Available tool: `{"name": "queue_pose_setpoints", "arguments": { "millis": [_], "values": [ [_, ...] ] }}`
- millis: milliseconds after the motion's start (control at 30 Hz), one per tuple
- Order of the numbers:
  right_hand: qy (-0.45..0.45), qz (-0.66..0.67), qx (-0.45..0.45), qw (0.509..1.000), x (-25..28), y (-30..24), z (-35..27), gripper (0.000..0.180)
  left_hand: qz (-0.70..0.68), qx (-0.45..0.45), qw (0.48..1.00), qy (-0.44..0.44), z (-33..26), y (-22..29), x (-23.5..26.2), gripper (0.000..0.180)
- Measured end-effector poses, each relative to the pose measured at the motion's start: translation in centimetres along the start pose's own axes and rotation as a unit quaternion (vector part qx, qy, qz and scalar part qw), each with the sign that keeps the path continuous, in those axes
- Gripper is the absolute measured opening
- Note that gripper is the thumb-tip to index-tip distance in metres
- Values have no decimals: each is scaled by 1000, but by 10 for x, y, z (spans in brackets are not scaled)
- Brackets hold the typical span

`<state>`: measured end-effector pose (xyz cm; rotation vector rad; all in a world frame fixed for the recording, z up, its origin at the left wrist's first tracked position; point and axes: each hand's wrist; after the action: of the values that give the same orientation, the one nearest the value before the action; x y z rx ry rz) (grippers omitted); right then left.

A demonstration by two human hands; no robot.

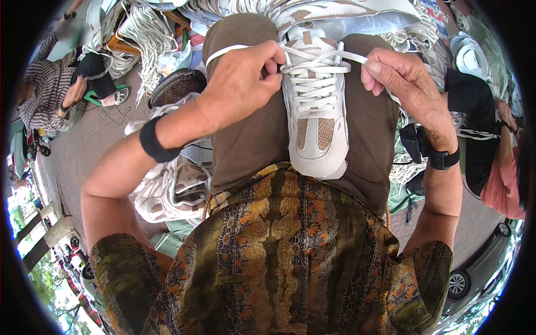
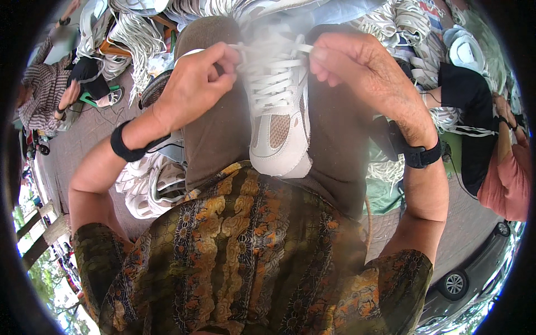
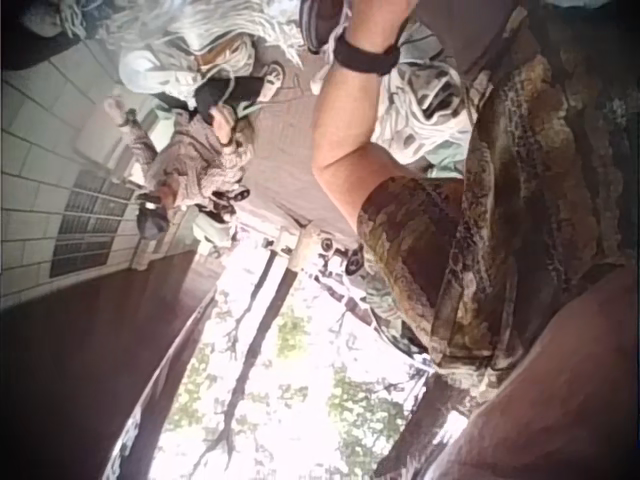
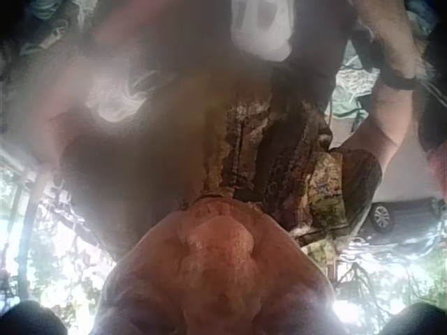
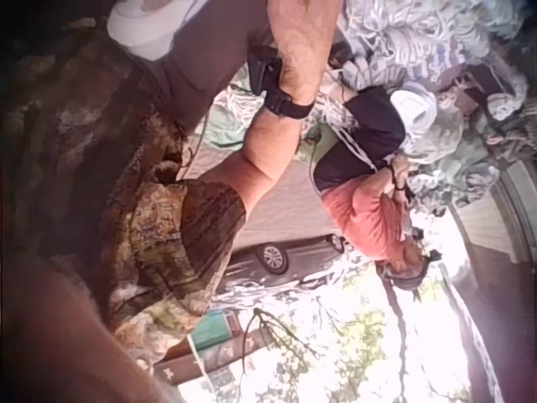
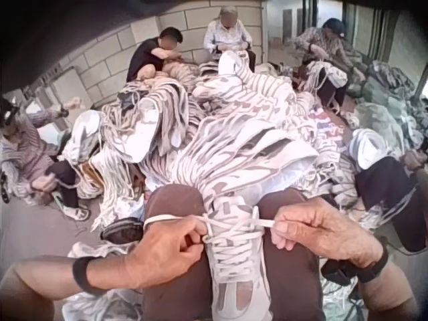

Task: Lacing white athletic shoes while seated in a production workshop environment.

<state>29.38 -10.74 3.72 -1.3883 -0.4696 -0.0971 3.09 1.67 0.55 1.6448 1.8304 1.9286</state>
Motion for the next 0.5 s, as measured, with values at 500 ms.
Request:
{"name": "queue_pose_setpoints", "arguments": {
  "millis": [500],
  "values": [
    [89, 2, 7, 996, 2, 19, 2, 33, 72, -209, 953, 207, 14, -12, -26, 14]
  ]
}}
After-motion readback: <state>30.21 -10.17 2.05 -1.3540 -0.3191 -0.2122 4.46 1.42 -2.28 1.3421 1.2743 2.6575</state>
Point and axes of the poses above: each hand's wrist, its own z-axis towards the middle knuckle, its own x-axis out of the back of the hand, y = z × x, and after that the axes turned 13 degrees about x, right-handed
